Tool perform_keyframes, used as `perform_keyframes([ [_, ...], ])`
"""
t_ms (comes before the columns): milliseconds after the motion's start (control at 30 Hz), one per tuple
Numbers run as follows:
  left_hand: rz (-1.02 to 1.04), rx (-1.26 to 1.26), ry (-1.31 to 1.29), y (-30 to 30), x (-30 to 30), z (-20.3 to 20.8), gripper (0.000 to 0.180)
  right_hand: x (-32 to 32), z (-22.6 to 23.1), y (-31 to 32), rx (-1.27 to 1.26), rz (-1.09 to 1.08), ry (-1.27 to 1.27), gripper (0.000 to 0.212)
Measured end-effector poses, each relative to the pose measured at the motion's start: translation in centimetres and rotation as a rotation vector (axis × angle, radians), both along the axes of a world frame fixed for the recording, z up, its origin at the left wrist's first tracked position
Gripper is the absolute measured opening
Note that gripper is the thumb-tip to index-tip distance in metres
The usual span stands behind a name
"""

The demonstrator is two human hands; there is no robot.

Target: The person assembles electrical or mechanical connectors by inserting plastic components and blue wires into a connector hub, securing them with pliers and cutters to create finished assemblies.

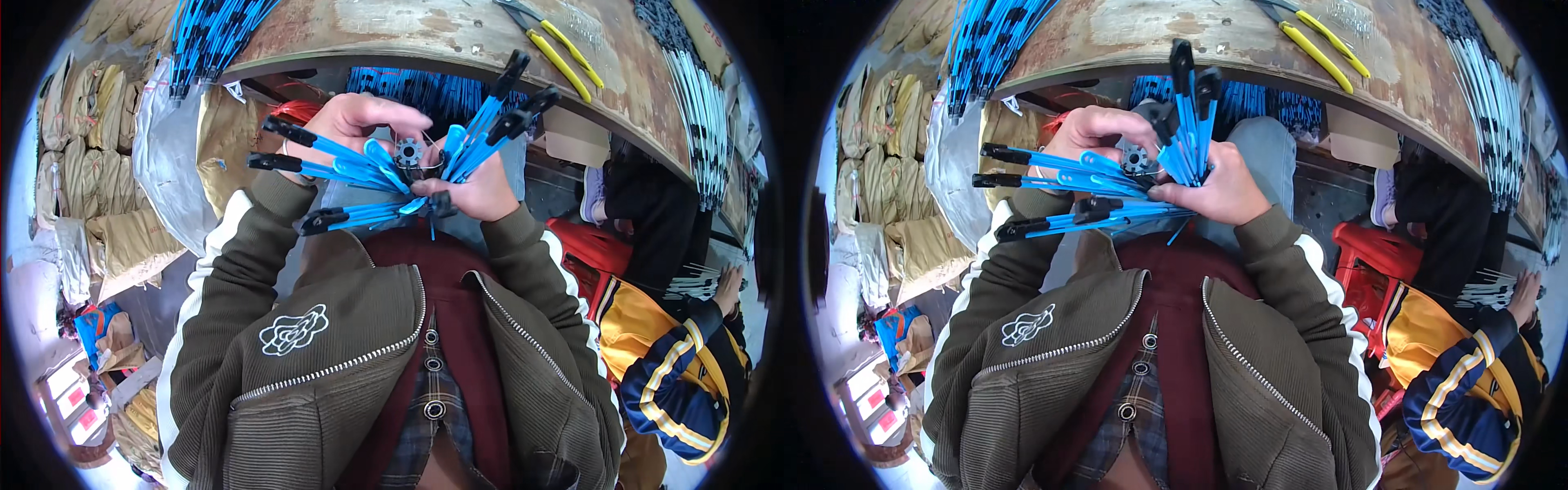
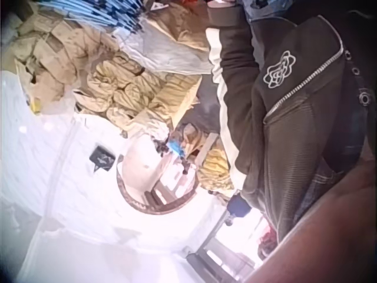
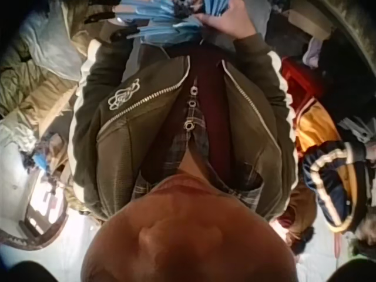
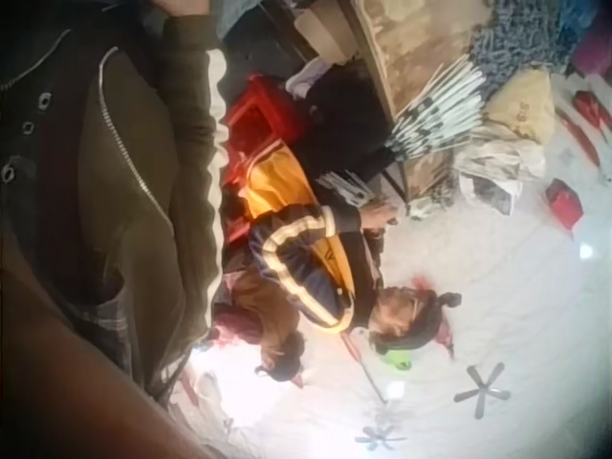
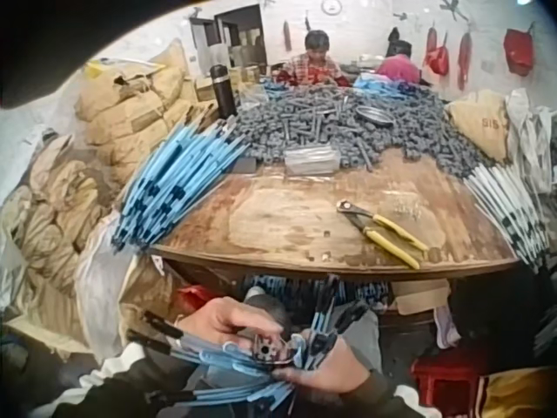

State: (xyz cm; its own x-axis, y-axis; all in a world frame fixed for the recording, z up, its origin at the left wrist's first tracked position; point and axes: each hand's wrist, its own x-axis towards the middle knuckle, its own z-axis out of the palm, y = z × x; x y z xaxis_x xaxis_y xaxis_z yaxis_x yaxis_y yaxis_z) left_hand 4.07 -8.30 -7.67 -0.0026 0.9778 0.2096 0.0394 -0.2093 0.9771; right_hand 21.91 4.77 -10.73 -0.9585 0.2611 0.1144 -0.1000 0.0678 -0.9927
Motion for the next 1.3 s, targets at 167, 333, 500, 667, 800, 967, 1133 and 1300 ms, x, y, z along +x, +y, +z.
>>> perform_keyframes([
  [167, -0.139, 0.103, 0.044, 0.7, -0.1, -0.1, 0.03, 0.0, 0.3, 0.0, -0.005, -0.011, -0.035, 0.034],
  [333, -0.172, 0.112, 0.083, 1.3, 0.0, 0.4, 0.026, 0.1, -0.4, 0.1, -0.062, -0.038, -0.08, 0.04],
  [500, -0.182, -0.015, 0.119, 1.3, 0.1, 2.0, 0.028, 0.1, -0.5, -0.1, -0.13, -0.078, -0.097, 0.043],
  [667, -0.023, -0.103, -0.164, 0.5, -0.2, -0.7, 0.037, 0.0, -1.7, 0.0, -0.175, -0.145, -0.066, 0.045],
  [800, -0.056, -0.128, -0.258, 0.0, 0.0, -0.8, 0.053, -0.1, -1.8, -0.2, -0.234, -0.186, -0.088, 0.047],
  [967, -0.01, -0.115, -0.472, -0.7, 0.9, -1.3, 0.051, -0.3, -1.7, -0.6, -0.266, -0.176, -0.106, 0.046],
  [1133, 0.11, -0.095, -0.086, -0.9, 1.8, -1.3, 0.051, -0.2, -2.4, -0.6, -0.224, -0.15, -0.109, 0.046],
  [1300, 0.163, -0.055, 0.108, -1.4, 2.8, -0.7, 0.048, -0.1, -1.8, -0.7, -0.208, -0.097, -0.111, 0.048],
])
